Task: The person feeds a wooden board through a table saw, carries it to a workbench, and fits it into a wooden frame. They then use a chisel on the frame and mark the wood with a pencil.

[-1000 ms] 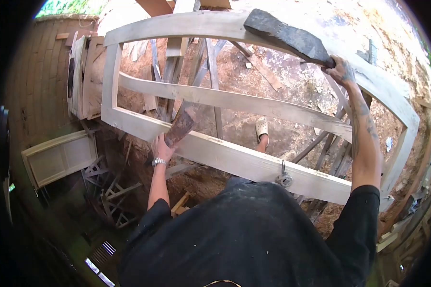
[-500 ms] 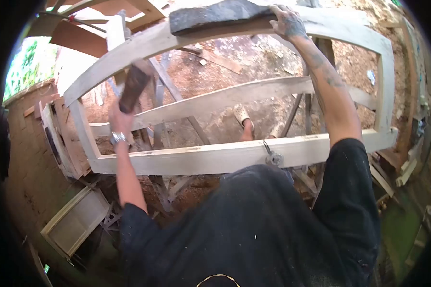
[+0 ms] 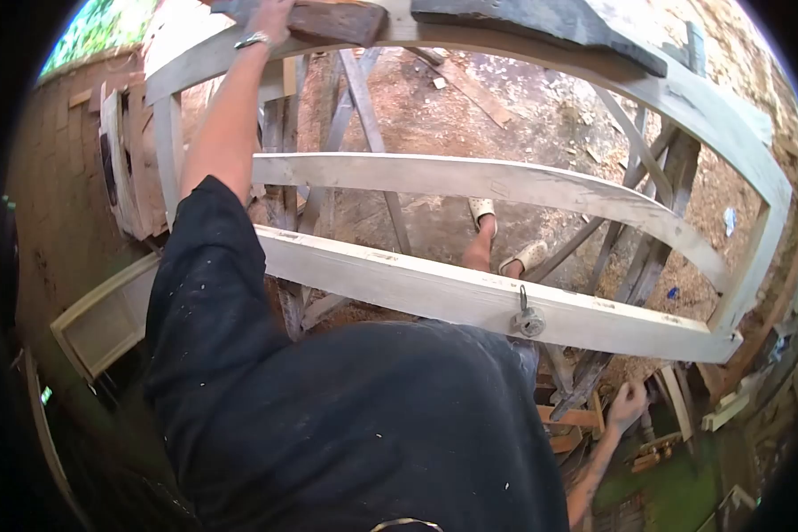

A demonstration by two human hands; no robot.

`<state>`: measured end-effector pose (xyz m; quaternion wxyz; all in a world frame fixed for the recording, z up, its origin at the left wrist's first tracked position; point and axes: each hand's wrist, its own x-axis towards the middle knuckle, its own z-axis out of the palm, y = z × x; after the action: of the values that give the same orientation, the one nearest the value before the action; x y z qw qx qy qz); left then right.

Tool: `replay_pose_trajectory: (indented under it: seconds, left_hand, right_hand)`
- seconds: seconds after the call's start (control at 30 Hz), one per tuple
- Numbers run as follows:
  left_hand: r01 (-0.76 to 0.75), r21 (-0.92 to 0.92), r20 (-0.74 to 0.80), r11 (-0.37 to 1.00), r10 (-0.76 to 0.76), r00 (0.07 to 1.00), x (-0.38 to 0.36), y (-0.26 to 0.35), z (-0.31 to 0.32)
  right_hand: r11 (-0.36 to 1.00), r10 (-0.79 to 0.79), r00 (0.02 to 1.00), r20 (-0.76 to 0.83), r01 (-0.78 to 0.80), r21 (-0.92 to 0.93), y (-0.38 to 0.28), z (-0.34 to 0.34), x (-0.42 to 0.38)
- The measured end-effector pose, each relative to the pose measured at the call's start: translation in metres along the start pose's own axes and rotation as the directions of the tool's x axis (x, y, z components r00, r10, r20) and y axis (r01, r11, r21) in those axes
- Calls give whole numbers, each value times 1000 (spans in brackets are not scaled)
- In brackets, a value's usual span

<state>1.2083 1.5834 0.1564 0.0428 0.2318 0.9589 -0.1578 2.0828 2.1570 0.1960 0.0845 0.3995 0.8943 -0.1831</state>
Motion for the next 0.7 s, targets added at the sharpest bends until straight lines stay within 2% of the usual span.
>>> replay_pose_trajectory:
  seconds: [0.03,0.07,0.1,0.13,0.17,0.2,0.23,0.3,0.33,0.37,0.4,0.43,0.5,0.6,0.7]
  left_hand:
    - [11,-16,11,1000,-11,1000,4,4,9]
    - [16,-41,-52,999,-18,998,5,7,18]
    - [26,-61,-117,998,-33,993,1,11,23]
    - [29,-62,-219,998,-42,975,-12,20,15]
    - [90,-158,-228,983,-125,966,-27,30,7]
    - [157,-234,-358,959,-235,904,-35,35,37]
    - [151,-290,-470,945,-278,838,-57,45,39]
    - [256,-467,-243,847,-401,883,-118,87,40]
    - [259,-475,-63,841,-326,943,-155,105,51]
    - [222,-412,-90,883,-282,955,-189,127,76]
    - [249,-380,-63,891,-293,954,-225,154,90]
    - [321,-507,106,800,-312,944,-262,174,78]
    - [398,-458,68,795,-415,907,-320,209,95]
    - [283,-635,-117,719,-451,885,-374,251,129]
    - [392,-809,290,438,-282,914,-402,267,114]
  right_hand:
    - [988,142,987,74,-146,53,11,3,-26]
    - [978,204,979,0,-204,48,18,16,-51]
    - [989,148,988,31,-147,-30,27,21,-66]
    - [989,150,983,102,-149,-17,29,27,-76]
    - [973,222,972,73,-226,54,14,37,-83]
    - [973,219,971,93,-225,59,13,46,-86]
    - [968,217,969,118,-229,105,5,52,-85]
    - [965,213,964,161,-233,121,-9,63,-76]
    - [959,210,958,195,-240,148,-5,72,-71]
    - [953,210,953,220,-250,173,-5,74,-63]
    - [952,174,958,227,-222,211,-7,76,-55]
    - [943,177,941,289,-246,225,-12,72,-45]
    - [934,104,951,291,-194,299,-26,63,-32]
    - [935,-34,970,242,-55,351,-16,60,-18]
    - [950,-119,947,299,21,312,10,69,-4]
